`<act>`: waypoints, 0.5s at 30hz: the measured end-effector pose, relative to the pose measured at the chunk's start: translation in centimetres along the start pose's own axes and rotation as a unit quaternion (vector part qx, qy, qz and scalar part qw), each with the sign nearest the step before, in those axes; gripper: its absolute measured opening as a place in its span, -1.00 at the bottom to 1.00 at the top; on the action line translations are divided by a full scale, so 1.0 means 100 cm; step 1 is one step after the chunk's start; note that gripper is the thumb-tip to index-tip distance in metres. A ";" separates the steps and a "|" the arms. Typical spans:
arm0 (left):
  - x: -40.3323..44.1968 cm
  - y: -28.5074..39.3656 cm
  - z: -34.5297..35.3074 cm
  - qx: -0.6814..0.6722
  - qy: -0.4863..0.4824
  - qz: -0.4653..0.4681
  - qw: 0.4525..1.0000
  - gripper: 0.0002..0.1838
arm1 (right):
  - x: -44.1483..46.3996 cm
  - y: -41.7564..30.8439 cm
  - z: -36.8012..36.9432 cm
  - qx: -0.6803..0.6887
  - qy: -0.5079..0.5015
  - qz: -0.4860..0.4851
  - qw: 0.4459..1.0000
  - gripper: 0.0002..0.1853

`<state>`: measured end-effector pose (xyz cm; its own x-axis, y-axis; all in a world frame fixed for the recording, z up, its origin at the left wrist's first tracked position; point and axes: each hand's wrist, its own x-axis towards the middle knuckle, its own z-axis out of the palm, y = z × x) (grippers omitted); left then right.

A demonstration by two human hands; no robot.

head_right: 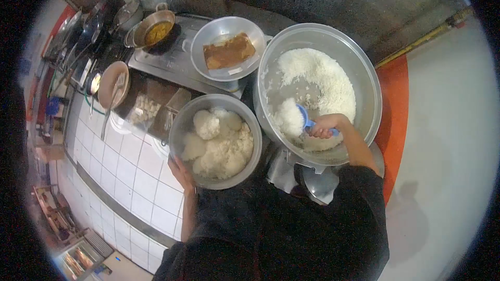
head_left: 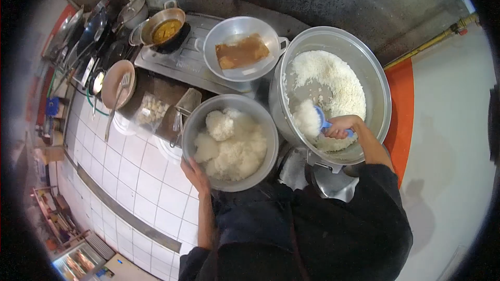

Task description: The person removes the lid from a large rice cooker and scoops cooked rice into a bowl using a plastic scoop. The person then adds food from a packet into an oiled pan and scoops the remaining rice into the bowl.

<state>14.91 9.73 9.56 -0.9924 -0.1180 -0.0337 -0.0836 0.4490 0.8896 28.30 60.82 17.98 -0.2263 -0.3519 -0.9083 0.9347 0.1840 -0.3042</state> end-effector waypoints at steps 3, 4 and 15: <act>0.003 -0.001 0.000 0.010 -0.017 0.012 1.000 -0.37 | -0.059 -0.011 0.043 0.056 0.063 -0.035 0.996 -0.90; 0.004 -0.002 0.000 0.004 -0.019 0.013 1.000 -0.38 | -0.082 -0.021 0.061 0.085 0.108 -0.061 0.989 -0.92; 0.004 -0.024 -0.001 -0.029 -0.011 0.003 1.000 -0.43 | 0.040 -0.077 0.242 -0.239 0.503 -0.282 0.781 -0.62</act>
<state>14.75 8.55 7.48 -0.9948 -0.0952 -0.0372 -0.0722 0.3975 0.9148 26.89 35.75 23.62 -0.8910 0.3545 -0.2837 0.4536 0.6670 -0.5911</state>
